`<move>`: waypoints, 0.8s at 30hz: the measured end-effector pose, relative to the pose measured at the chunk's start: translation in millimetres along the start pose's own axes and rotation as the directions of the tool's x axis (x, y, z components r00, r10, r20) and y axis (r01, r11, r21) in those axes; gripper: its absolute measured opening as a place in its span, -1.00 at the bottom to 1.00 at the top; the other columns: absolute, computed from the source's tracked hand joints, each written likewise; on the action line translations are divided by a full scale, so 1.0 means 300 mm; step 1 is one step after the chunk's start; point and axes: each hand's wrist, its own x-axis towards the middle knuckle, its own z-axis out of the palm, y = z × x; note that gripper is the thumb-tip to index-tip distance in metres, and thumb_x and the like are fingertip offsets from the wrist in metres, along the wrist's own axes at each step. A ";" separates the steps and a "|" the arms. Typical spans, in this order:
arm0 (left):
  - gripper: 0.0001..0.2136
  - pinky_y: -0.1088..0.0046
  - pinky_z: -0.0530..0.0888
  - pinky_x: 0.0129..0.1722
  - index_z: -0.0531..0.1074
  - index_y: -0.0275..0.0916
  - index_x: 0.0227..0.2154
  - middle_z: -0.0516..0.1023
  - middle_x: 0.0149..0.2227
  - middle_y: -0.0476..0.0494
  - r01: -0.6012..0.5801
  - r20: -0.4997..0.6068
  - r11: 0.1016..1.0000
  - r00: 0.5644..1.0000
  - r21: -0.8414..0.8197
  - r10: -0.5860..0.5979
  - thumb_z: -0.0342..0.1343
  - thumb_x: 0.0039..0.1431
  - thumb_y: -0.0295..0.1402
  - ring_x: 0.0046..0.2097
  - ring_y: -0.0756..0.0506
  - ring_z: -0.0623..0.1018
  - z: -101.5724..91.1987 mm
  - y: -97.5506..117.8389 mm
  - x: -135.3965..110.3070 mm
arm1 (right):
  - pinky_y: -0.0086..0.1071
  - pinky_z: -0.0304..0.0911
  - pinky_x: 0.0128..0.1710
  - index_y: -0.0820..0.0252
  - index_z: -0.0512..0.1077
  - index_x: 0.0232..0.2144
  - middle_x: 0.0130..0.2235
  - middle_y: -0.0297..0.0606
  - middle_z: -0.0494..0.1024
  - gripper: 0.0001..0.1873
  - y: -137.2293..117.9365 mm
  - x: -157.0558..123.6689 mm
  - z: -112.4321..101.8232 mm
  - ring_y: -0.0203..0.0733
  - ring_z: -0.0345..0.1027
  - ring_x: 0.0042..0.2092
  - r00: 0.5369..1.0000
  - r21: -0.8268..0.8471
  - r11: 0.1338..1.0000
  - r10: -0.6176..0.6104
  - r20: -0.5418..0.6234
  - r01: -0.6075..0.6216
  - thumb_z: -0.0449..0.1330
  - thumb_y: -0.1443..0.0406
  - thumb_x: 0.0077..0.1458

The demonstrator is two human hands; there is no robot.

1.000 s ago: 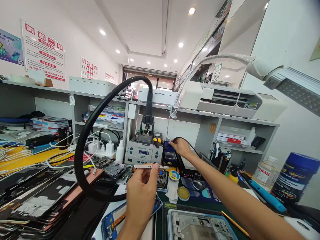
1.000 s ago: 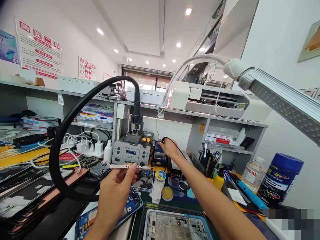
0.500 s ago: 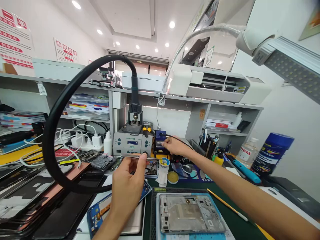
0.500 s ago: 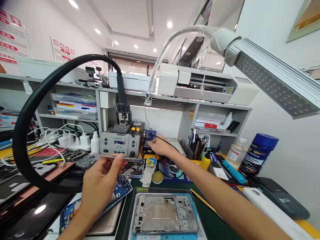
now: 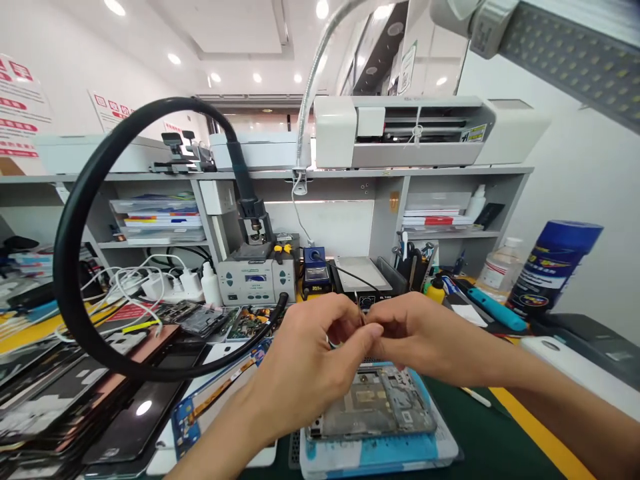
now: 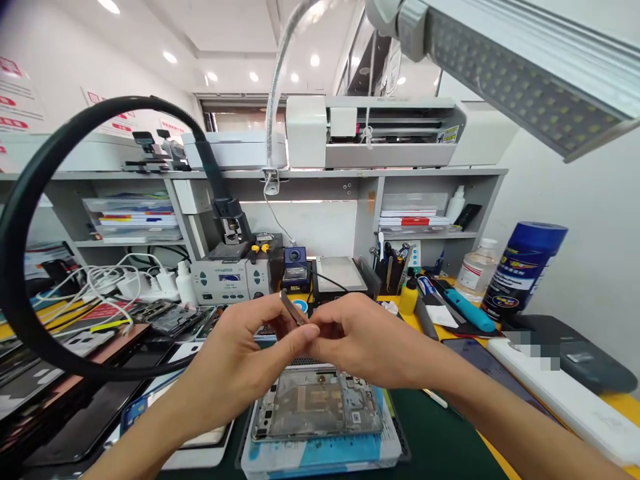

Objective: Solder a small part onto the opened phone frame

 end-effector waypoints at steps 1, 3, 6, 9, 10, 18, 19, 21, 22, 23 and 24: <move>-0.86 0.46 0.42 -0.37 0.54 -0.15 -0.35 0.57 -0.42 0.01 0.001 0.009 1.000 1.000 0.010 -0.001 0.20 0.27 -0.22 -0.37 -0.05 0.51 0.000 -0.002 0.006 | -0.45 0.05 -0.55 0.17 0.40 -0.52 -0.56 -0.46 0.31 -0.64 0.018 -0.009 -0.003 -0.31 0.18 -0.49 0.999 0.051 0.998 0.029 -0.013 -0.028 0.24 0.10 0.25; -0.74 0.44 0.47 -0.28 0.54 -0.09 -0.08 0.62 -0.26 -0.02 0.024 0.042 0.998 0.999 0.063 -0.026 0.24 0.24 -0.12 -0.23 -0.10 0.57 -0.015 -0.021 0.008 | -0.46 0.18 -0.57 0.15 0.46 -0.42 -0.57 -0.45 0.40 -0.70 0.060 -0.030 -0.012 -0.27 0.30 -0.51 0.993 0.157 0.984 0.100 -0.060 -0.090 0.27 0.07 0.22; -0.72 0.41 0.52 -0.21 0.52 -0.01 -0.07 0.61 -0.17 -0.01 0.048 0.178 0.973 0.980 0.226 -0.090 0.24 0.22 -0.07 -0.17 -0.12 0.59 -0.058 -0.065 -0.008 | -0.46 0.30 -0.58 0.12 0.43 -0.31 -0.57 -0.44 0.48 -0.73 0.136 -0.053 -0.019 -0.24 0.39 -0.54 0.977 0.332 0.932 0.188 -0.101 -0.145 0.26 0.06 0.24; -0.60 0.30 0.57 -0.04 0.52 -0.03 -0.04 0.60 -0.04 -0.07 0.012 0.382 0.926 0.909 0.379 -0.168 0.35 0.06 -0.11 -0.04 -0.21 0.62 -0.082 -0.107 -0.041 | -0.46 0.33 -0.58 0.12 0.41 -0.33 -0.54 -0.43 0.51 -0.72 0.202 -0.054 -0.009 -0.24 0.43 -0.53 0.971 0.480 0.865 0.219 -0.100 -0.146 0.33 0.07 0.19; -0.51 0.24 0.58 0.01 0.50 -0.03 0.02 0.59 0.02 -0.11 -0.006 0.419 0.904 0.887 0.428 -0.193 0.39 0.00 -0.12 0.03 -0.26 0.61 -0.082 -0.120 -0.054 | -0.46 0.34 -0.57 0.13 0.42 -0.34 -0.53 -0.41 0.53 -0.71 0.218 -0.052 -0.002 -0.24 0.45 -0.52 0.969 0.522 0.840 0.229 -0.089 -0.150 0.35 0.08 0.17; -0.56 0.13 0.61 -0.02 0.48 -0.08 0.16 0.60 0.13 -0.27 -0.291 0.595 0.774 0.792 0.563 -0.134 0.21 0.22 -0.20 0.07 -0.39 0.63 -0.049 -0.209 -0.112 | -0.43 0.47 -0.44 0.08 0.58 -0.27 -0.43 -0.29 0.62 -0.67 0.324 -0.134 0.070 -0.17 0.54 -0.42 0.914 0.521 0.799 0.396 -0.083 -0.299 0.28 -0.03 0.22; -0.57 0.15 0.61 -0.02 0.49 -0.10 0.15 0.61 0.11 -0.27 -0.326 0.607 0.766 0.788 0.554 -0.103 0.22 0.21 -0.22 0.05 -0.38 0.63 -0.047 -0.223 -0.112 | -0.40 0.49 -0.42 0.05 0.58 -0.19 -0.42 -0.28 0.63 -0.68 0.341 -0.150 0.077 -0.15 0.55 -0.41 0.903 0.497 0.808 0.417 -0.103 -0.317 0.30 -0.02 0.20; -0.54 0.21 0.59 0.00 0.48 -0.10 0.15 0.63 0.08 -0.25 -0.358 0.598 0.766 0.800 0.535 -0.043 0.25 0.18 -0.22 0.05 -0.36 0.63 -0.046 -0.253 -0.113 | -0.36 0.51 -0.42 0.04 0.58 -0.14 -0.46 -0.26 0.65 -0.66 0.366 -0.173 0.091 -0.11 0.55 -0.43 0.876 0.484 0.800 0.464 -0.128 -0.354 0.32 -0.02 0.18; -0.52 0.26 0.58 0.02 0.45 -0.07 0.18 0.63 0.09 -0.21 -0.351 0.581 0.774 0.813 0.527 -0.026 0.26 0.18 -0.23 0.06 -0.32 0.62 -0.045 -0.269 -0.116 | -0.35 0.52 -0.41 0.05 0.58 -0.14 -0.46 -0.25 0.66 -0.65 0.371 -0.179 0.095 -0.10 0.56 -0.43 0.872 0.491 0.791 0.476 -0.118 -0.365 0.33 -0.02 0.17; -0.48 0.33 0.57 0.04 0.40 -0.02 0.21 0.62 0.10 -0.15 -0.333 0.559 0.790 0.829 0.515 -0.016 0.28 0.17 -0.27 0.08 -0.27 0.61 -0.045 -0.283 -0.121 | -0.35 0.51 -0.40 0.06 0.59 -0.15 -0.46 -0.24 0.67 -0.66 0.370 -0.181 0.098 -0.09 0.57 -0.42 0.871 0.496 0.785 0.480 -0.109 -0.371 0.33 -0.01 0.17; -0.42 0.40 0.55 0.06 0.35 0.02 0.24 0.60 0.12 -0.09 -0.314 0.535 0.807 0.845 0.500 -0.003 0.28 0.15 -0.34 0.10 -0.21 0.60 -0.045 -0.295 -0.127 | -0.36 0.51 -0.40 0.07 0.61 -0.17 -0.45 -0.24 0.67 -0.67 0.365 -0.180 0.100 -0.11 0.57 -0.41 0.876 0.498 0.786 0.471 -0.099 -0.366 0.34 0.00 0.17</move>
